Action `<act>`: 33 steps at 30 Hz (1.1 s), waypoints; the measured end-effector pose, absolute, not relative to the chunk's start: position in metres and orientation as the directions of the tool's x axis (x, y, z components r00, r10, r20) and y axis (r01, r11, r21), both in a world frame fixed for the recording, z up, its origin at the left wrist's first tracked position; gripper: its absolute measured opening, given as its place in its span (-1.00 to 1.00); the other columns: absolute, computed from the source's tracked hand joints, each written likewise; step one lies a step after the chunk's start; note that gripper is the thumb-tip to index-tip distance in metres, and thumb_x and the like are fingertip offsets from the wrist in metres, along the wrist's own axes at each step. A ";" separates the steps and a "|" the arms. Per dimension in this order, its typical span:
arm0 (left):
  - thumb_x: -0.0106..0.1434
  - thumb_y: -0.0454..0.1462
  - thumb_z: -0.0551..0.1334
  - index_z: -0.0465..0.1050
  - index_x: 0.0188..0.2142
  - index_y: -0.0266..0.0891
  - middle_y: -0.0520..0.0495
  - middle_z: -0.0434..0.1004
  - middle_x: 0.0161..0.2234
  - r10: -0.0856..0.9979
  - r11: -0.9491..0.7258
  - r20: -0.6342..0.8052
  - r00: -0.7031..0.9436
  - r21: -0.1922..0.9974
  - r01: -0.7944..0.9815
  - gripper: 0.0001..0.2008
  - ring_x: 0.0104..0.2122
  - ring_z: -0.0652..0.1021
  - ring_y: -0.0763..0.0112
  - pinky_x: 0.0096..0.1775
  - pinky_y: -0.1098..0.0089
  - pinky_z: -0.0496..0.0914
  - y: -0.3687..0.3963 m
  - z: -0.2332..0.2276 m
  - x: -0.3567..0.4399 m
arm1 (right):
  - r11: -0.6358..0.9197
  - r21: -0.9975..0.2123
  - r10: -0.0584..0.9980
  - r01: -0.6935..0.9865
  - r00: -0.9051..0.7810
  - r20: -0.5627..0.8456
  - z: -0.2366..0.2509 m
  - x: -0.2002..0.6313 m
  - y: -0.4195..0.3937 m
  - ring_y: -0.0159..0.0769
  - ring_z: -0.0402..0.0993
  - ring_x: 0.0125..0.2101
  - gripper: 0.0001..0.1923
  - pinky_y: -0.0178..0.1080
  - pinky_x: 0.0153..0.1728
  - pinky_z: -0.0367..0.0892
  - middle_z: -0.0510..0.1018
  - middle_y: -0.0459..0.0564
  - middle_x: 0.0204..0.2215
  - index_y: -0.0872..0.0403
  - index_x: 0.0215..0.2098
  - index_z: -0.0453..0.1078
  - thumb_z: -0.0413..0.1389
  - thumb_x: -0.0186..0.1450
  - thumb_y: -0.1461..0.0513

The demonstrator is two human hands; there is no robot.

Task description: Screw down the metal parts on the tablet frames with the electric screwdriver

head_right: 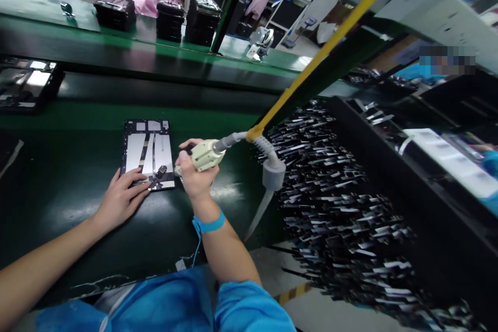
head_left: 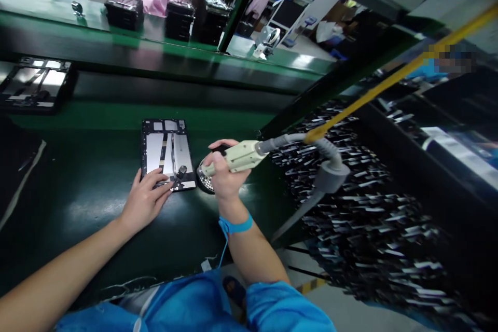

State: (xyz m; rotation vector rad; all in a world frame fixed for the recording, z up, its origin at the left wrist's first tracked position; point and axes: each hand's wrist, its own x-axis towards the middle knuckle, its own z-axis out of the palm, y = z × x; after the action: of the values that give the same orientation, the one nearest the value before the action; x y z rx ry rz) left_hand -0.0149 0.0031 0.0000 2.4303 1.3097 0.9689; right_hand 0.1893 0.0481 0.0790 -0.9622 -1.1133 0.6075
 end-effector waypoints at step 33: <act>0.46 -0.29 0.19 0.58 0.00 -0.12 -0.18 0.61 0.01 0.804 -0.584 0.444 0.396 0.465 0.665 -0.78 0.19 0.51 0.04 0.27 -0.26 0.20 0.003 -0.001 -0.017 | 0.387 -0.913 0.814 0.128 0.418 0.404 0.057 0.205 0.071 -0.42 0.45 -0.57 -0.79 -0.26 -0.44 0.46 0.58 -0.12 -0.39 0.07 -0.20 0.46 0.29 0.21 0.21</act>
State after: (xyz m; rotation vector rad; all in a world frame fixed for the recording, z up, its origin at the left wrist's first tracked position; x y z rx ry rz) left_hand -0.0167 0.0035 -0.0006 2.4398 1.3044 0.9563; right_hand 0.2046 0.0711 0.0570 -1.1065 -1.0711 0.5632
